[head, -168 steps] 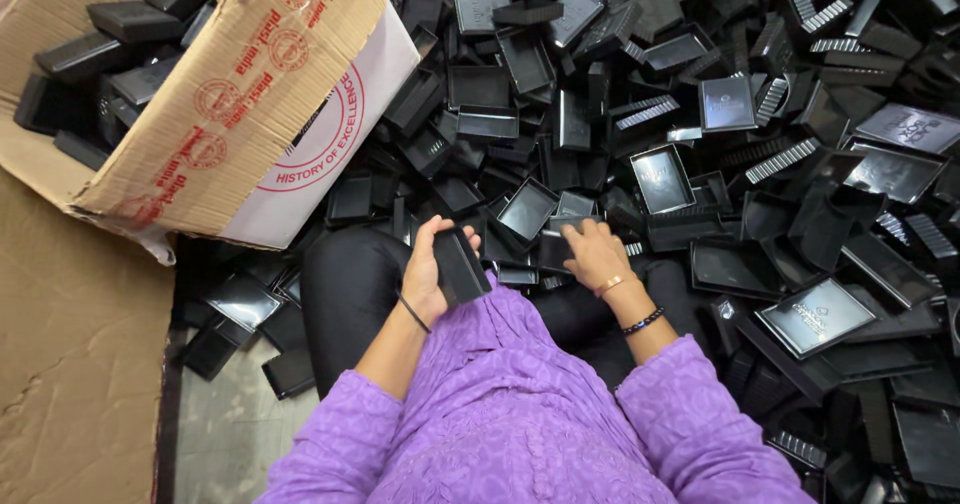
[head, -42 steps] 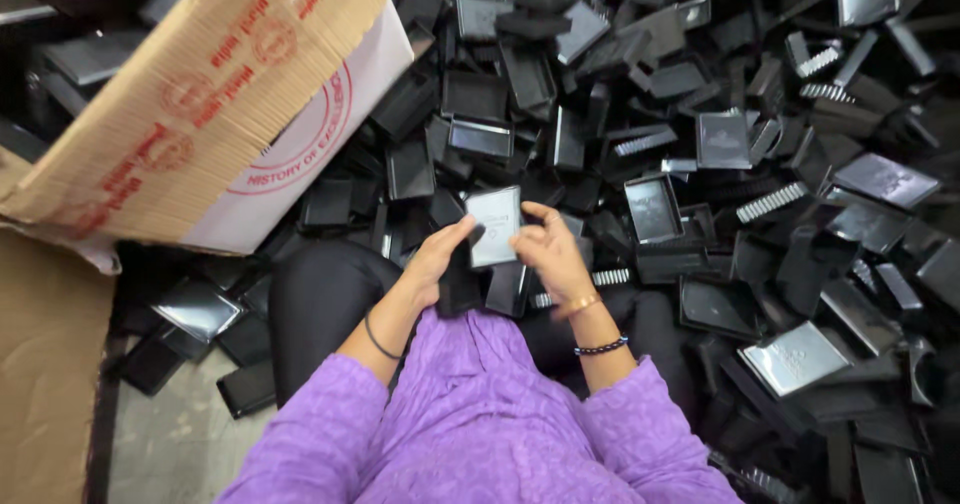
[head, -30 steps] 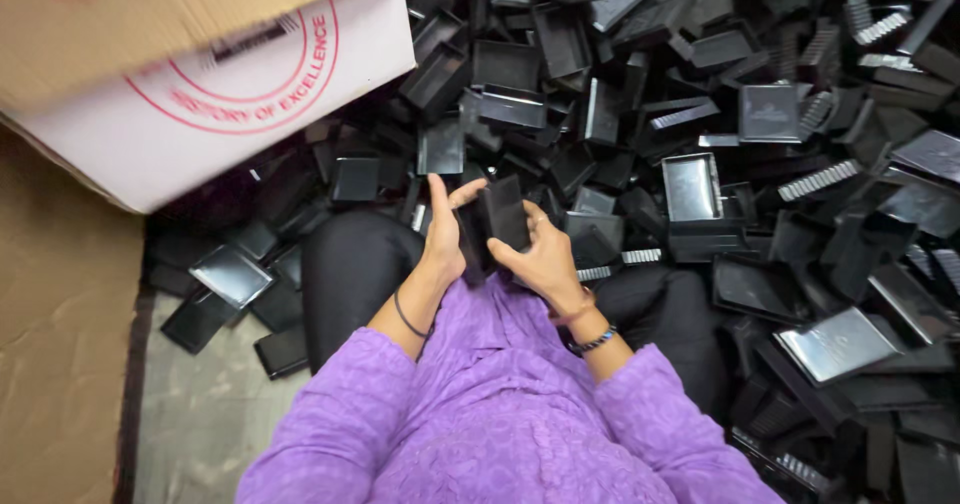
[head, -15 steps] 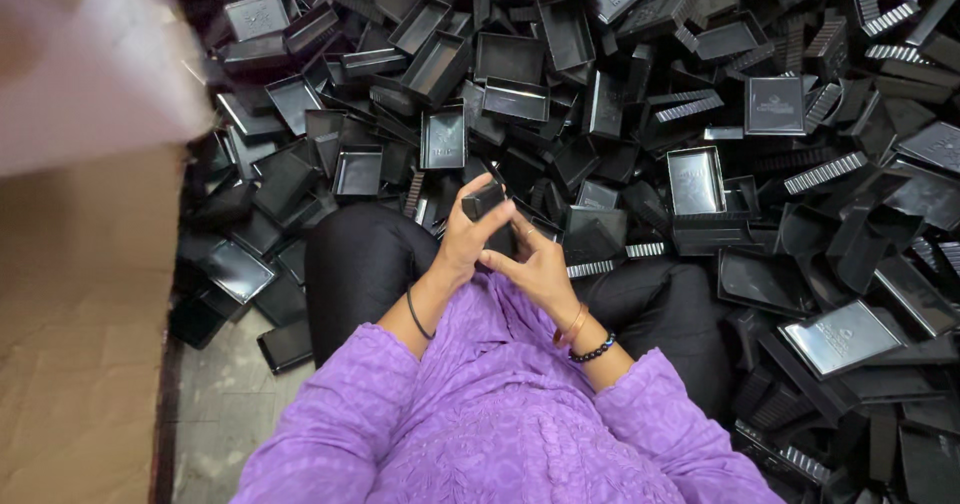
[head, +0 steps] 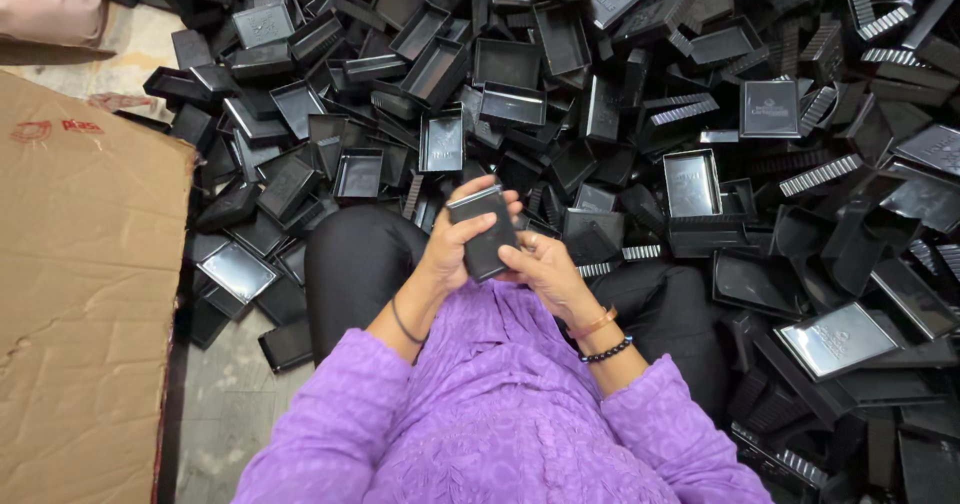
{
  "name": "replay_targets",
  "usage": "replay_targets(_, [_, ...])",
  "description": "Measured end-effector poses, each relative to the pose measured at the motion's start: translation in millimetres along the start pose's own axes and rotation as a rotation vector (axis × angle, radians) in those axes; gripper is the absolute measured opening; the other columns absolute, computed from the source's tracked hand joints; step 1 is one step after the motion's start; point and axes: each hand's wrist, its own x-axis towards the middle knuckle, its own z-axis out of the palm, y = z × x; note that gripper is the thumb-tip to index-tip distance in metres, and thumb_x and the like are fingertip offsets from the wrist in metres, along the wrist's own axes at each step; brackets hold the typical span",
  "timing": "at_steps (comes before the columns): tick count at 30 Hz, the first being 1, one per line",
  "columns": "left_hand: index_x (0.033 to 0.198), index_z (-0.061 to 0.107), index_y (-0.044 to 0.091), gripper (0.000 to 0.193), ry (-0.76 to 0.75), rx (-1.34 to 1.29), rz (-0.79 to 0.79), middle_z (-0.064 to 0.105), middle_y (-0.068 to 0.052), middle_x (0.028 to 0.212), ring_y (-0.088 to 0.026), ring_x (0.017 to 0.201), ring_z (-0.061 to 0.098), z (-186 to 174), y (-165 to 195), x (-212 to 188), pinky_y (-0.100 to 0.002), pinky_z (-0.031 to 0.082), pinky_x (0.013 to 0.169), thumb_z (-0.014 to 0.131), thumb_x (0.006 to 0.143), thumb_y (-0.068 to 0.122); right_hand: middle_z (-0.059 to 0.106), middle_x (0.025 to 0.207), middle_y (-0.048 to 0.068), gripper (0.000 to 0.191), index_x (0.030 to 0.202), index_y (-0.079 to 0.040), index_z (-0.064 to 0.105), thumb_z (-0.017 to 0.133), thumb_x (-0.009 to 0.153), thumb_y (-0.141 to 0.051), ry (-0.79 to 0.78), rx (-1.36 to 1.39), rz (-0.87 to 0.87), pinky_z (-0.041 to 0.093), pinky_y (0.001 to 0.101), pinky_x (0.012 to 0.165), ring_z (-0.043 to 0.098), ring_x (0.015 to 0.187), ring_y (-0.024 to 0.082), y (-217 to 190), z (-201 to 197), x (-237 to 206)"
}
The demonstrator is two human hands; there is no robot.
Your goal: The person sits on the floor among a large pile of black plastic boxes and repeatedly picks up boxes, fits or closes them, and places them into an open cardboard carton beside them. They continue this one-at-a-time packing cycle throughout the episode, occasionally reaching across the pile to grab the next box.
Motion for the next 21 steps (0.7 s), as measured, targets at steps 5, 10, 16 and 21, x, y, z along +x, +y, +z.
replay_targets(5, [0.133, 0.055, 0.003, 0.055, 0.153, 0.097, 0.3, 0.067, -0.019, 0.117, -0.029, 0.103, 0.068, -12.4, 50.0, -12.8, -0.042, 0.058, 0.094, 0.067, 0.08, -0.007, 0.074, 0.108, 0.009, 0.034, 0.121, 0.0, 0.067, 0.074, 0.094, -0.02, 0.075, -0.672, -0.288, 0.06, 0.0329, 0.086, 0.073, 0.096, 0.019, -17.1, 3.8, 59.2])
replay_targets(10, [0.116, 0.062, -0.002, 0.039, 0.081, 0.469, 0.022, 0.067, -0.012, 0.106, -0.022, 0.099, 0.066, -7.0, 15.3, -51.0, -0.036, 0.056, 0.095, 0.077, 0.082, 0.006, 0.069, 0.114, 0.018, 0.045, 0.112, -0.004, 0.066, 0.077, 0.071, -0.019, 0.146, -1.486, -1.037, 0.052, 0.0461, 0.088, 0.067, 0.107, 0.037, -21.7, 35.7, 151.0])
replay_targets(16, [0.131, 0.053, 0.0, 0.079, -0.13, 1.298, -0.366, 0.069, -0.021, 0.108, -0.032, 0.104, 0.07, 0.0, -40.7, -87.5, -0.041, 0.056, 0.092, 0.09, 0.071, 0.035, 0.069, 0.113, 0.014, 0.034, 0.11, -0.005, 0.064, 0.075, 0.079, -0.012, 0.062, -1.537, -1.014, 0.052, 0.0482, 0.094, 0.069, 0.108, 0.037, -28.4, 26.4, 159.8])
replay_targets(21, [0.115, 0.064, 0.0, 0.033, 0.204, 1.6, 0.557, 0.068, -0.022, 0.108, -0.043, 0.101, 0.066, -40.4, 39.9, 5.9, -0.05, 0.053, 0.087, 0.068, 0.084, 0.009, 0.076, 0.107, 0.019, 0.041, 0.124, 0.0, 0.058, 0.072, 0.09, -0.019, 0.486, -0.835, -0.316, 0.06, 0.0357, 0.077, 0.075, 0.091, 0.031, -46.3, -28.1, 62.4])
